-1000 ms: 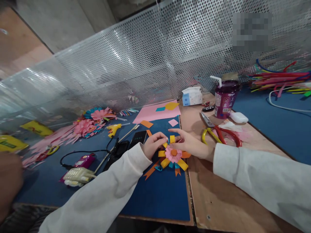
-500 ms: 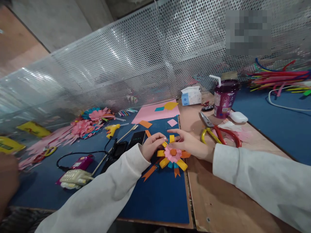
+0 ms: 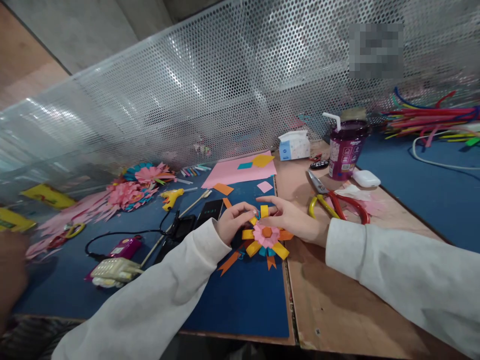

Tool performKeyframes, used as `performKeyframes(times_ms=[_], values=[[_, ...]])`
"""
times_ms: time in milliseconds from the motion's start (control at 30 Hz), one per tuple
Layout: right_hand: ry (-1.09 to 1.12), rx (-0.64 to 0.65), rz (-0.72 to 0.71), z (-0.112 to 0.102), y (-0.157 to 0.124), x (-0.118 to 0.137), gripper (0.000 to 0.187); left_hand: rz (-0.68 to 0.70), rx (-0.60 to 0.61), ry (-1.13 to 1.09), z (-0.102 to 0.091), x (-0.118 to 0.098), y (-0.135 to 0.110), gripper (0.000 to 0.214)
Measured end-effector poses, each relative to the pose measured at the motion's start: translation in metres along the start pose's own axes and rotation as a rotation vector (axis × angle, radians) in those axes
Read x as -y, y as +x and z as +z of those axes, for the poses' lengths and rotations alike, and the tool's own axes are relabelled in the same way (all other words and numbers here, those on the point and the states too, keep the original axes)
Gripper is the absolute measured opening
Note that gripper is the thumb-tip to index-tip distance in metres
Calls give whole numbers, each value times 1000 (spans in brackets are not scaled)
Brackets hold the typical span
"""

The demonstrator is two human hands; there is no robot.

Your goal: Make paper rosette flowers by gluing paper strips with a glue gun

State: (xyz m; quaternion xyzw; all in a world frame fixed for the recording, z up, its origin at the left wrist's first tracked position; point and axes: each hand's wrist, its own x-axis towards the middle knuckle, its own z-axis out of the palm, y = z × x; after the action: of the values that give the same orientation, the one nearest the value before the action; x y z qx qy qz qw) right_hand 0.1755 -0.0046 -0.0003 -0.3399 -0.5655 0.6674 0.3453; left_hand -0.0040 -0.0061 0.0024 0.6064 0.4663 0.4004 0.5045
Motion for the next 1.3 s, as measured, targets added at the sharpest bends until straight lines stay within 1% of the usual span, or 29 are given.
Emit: performKeyframes(times_ms=[133, 300, 467, 667, 867, 1000, 1300], values=[[-15, 15, -20, -2, 2, -4, 67, 57, -16, 63, -1, 1, 1, 26], [-27, 5, -29, -4, 4, -6, 70, 166, -61, 31, 0, 4, 2, 22], [-52, 7, -29, -4, 3, -4, 69, 240, -121, 129, 0, 3, 1, 11], [-46, 12, -28, -4, 3, -6, 68, 297, -164, 201, -1, 3, -1, 11], [-22, 10, -37, -4, 5, -6, 63, 512, -220, 378, 3, 2, -6, 5], [-15, 4, -38, -3, 5, -5, 63, 519, -228, 379, 4, 2, -6, 7], [-41, 7, -22, 1, 2, 0, 62, 471, -171, 284, 3, 3, -5, 8]])
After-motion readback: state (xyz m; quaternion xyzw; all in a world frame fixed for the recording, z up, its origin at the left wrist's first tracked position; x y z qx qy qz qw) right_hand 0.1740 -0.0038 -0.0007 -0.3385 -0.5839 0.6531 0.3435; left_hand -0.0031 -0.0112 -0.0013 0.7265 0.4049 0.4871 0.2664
